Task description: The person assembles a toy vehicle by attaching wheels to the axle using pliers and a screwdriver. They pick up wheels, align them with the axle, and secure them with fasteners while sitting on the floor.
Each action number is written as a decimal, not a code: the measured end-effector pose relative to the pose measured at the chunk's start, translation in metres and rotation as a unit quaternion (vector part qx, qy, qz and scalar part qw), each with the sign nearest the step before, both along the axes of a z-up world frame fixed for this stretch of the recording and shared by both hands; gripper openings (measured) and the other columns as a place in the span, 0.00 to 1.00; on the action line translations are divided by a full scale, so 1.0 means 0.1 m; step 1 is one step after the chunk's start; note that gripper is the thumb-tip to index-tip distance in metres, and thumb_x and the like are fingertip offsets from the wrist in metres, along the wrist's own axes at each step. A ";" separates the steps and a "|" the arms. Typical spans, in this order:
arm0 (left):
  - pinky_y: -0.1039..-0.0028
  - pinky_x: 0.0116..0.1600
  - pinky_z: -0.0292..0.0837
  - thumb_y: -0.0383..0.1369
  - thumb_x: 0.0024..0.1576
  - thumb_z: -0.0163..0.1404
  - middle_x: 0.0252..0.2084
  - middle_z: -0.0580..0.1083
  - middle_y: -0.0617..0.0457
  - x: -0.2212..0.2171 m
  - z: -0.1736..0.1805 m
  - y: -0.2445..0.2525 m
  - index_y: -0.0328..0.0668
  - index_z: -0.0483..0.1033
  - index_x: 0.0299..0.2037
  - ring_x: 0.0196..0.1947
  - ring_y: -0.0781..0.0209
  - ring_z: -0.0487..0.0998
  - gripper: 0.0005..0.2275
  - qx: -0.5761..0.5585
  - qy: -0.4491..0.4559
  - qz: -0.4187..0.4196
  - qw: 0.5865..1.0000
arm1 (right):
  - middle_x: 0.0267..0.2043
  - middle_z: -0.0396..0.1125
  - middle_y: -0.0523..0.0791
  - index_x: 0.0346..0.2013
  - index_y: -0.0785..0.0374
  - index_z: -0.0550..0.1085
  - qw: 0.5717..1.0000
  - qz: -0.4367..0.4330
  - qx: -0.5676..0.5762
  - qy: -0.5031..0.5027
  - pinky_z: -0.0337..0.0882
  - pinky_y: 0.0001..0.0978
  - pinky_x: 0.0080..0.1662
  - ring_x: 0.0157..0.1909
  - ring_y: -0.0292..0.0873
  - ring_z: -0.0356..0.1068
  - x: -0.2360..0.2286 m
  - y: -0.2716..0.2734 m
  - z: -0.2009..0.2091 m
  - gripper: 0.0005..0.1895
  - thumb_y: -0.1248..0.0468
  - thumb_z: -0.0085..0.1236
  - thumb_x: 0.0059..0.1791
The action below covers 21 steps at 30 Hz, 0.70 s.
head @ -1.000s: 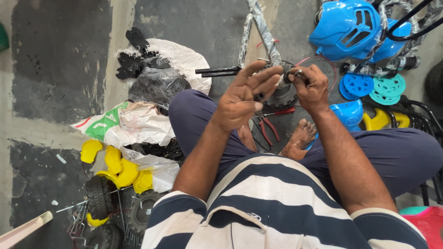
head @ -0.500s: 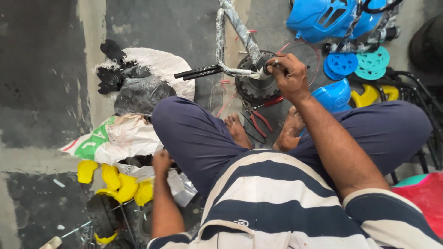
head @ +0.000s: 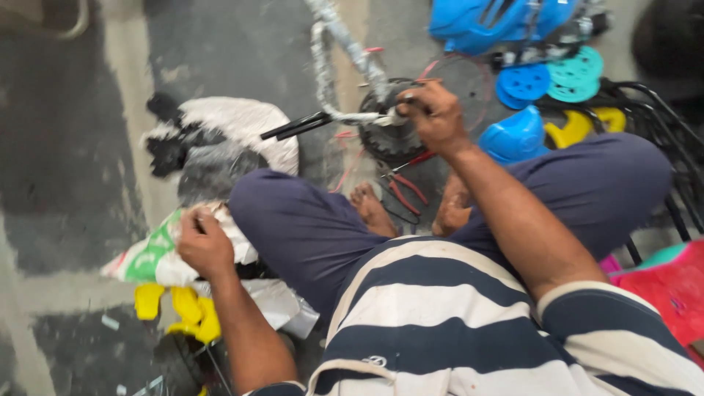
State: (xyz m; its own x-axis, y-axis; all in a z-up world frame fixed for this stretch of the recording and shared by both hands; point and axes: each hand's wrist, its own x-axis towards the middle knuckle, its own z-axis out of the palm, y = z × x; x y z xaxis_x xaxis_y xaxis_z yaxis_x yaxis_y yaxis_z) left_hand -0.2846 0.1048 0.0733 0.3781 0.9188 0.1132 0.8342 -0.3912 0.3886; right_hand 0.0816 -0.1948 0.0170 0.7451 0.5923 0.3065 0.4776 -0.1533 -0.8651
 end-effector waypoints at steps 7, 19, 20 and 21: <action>0.65 0.55 0.75 0.30 0.57 0.58 0.52 0.74 0.42 2.18 0.34 -1.16 0.36 0.73 0.59 0.51 0.51 0.78 0.19 -0.231 -0.142 -0.380 0.884 | 0.31 0.68 0.50 0.44 0.62 0.80 0.999 -0.029 -0.021 0.039 0.68 0.38 0.36 0.31 0.48 0.70 -0.04 -0.02 -0.02 0.10 0.69 0.65 0.48; 0.63 0.52 0.75 0.28 0.60 0.57 0.45 0.77 0.48 2.92 -0.32 -1.68 0.39 0.80 0.44 0.46 0.48 0.79 0.05 -0.104 -0.232 -0.433 0.865 | 0.46 0.72 0.53 0.48 0.64 0.77 0.989 -0.128 -0.064 0.048 0.72 0.45 0.49 0.47 0.56 0.73 0.15 -0.43 -0.64 0.13 0.63 0.61 0.50; 0.63 0.52 0.75 0.28 0.60 0.58 0.45 0.78 0.49 2.91 -0.33 -1.69 0.40 0.80 0.44 0.45 0.49 0.79 0.05 -0.091 -0.236 -0.436 0.864 | 0.46 0.73 0.52 0.47 0.63 0.77 0.971 -0.190 -0.093 0.109 0.73 0.45 0.49 0.47 0.54 0.74 0.24 -0.58 -0.90 0.12 0.62 0.60 0.50; 0.64 0.52 0.75 0.28 0.60 0.58 0.44 0.78 0.50 2.93 -0.34 -1.70 0.40 0.80 0.43 0.45 0.50 0.79 0.05 -0.077 -0.242 -0.440 0.862 | 0.46 0.73 0.53 0.44 0.64 0.78 0.962 -0.216 -0.129 0.110 0.73 0.45 0.50 0.48 0.54 0.74 0.39 -0.74 -1.19 0.11 0.62 0.59 0.50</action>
State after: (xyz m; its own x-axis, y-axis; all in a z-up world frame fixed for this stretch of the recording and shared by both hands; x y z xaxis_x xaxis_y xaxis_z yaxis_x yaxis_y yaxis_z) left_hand 0.0087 -0.0651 0.0393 0.8784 0.3192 0.3556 -0.0325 -0.7024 0.7110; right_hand 0.1211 -0.2684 -0.1024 0.9686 0.2485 -0.0018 0.1317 -0.5191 -0.8445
